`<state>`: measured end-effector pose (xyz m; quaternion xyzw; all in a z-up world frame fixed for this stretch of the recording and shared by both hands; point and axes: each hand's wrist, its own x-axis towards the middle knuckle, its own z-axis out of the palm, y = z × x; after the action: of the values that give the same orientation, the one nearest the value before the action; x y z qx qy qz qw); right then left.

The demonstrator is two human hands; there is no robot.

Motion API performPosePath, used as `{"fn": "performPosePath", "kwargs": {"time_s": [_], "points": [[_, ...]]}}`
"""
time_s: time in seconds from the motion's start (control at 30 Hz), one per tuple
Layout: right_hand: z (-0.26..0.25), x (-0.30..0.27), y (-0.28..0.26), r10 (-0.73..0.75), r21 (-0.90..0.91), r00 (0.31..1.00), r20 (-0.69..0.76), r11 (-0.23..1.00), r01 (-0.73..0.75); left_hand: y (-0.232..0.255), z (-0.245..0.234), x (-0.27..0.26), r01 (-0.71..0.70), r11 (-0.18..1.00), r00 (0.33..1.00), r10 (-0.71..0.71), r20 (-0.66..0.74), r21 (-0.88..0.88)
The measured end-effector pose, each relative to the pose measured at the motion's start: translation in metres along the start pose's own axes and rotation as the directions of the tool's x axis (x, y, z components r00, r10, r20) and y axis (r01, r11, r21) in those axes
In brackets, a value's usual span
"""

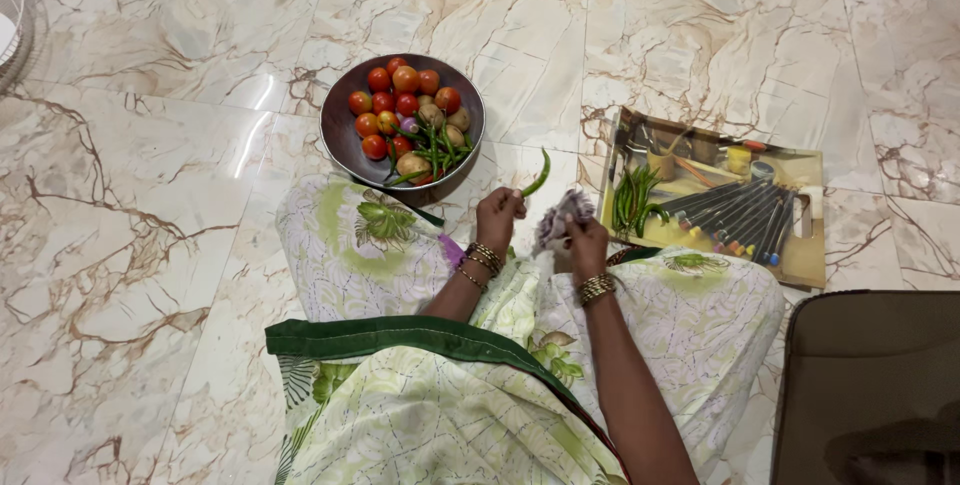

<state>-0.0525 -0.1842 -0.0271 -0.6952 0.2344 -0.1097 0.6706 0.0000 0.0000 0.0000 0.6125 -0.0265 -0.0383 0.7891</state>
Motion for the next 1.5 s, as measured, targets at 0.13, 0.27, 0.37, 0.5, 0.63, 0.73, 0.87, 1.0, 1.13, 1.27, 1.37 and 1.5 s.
{"fn": "performPosePath", "kwargs": {"time_s": [0.13,0.27,0.37,0.5,0.63,0.73,0.87,1.0,1.13,1.27,1.37,1.5], "points": [[-0.012,-0.034,-0.059,0.054,0.514,0.981,0.185,0.846,-0.143,0.024,0.001,-0.008,0.130,0.987,0.989,-0.122,0.081,-0.098],[-0.016,-0.036,-0.062,0.001,0.714,0.925,0.381,0.634,-0.295,0.037,0.006,-0.015,0.218,0.963,0.958,-0.181,0.223,-0.155],[-0.017,-0.026,-0.046,-0.014,0.711,0.903,0.430,0.622,-0.329,0.037,0.005,-0.017,0.277,0.953,0.928,-0.233,0.289,-0.122],[-0.013,-0.020,-0.036,-0.118,0.728,0.904,0.411,0.639,-0.248,0.019,0.002,-0.014,0.242,0.960,0.912,-0.177,0.371,-0.137],[-0.012,-0.031,-0.049,-0.130,0.721,0.870,0.476,0.624,-0.301,0.012,0.005,-0.010,0.141,0.988,0.958,-0.120,0.262,-0.062],[-0.011,-0.038,-0.061,-0.148,0.753,0.861,0.486,0.571,-0.327,0.008,0.005,-0.008,0.105,0.993,0.978,-0.095,0.188,-0.045],[-0.013,-0.039,-0.063,-0.174,0.806,0.844,0.508,0.442,-0.394,0.007,0.007,-0.008,0.084,0.996,0.991,-0.087,0.098,0.034],[-0.012,-0.023,-0.042,-0.334,0.840,0.780,0.529,0.336,-0.425,0.018,0.011,-0.016,-0.113,0.935,0.994,0.109,0.031,0.337],[-0.010,-0.023,-0.041,-0.191,0.825,0.863,0.468,0.444,-0.349,0.050,0.018,-0.032,-0.276,0.810,0.947,0.321,0.004,0.518],[-0.005,-0.030,-0.048,-0.179,0.823,0.866,0.466,0.448,-0.350,0.086,0.020,-0.049,-0.354,0.716,0.907,0.419,0.035,0.601],[-0.001,-0.034,-0.053,-0.141,0.805,0.890,0.433,0.506,-0.311,0.100,0.023,-0.056,-0.397,0.601,0.885,0.452,0.115,0.693],[0.000,-0.035,-0.045,-0.148,0.760,0.927,0.346,0.624,-0.183,0.099,0.030,-0.062,-0.479,0.382,0.843,0.451,0.294,0.790]]}}
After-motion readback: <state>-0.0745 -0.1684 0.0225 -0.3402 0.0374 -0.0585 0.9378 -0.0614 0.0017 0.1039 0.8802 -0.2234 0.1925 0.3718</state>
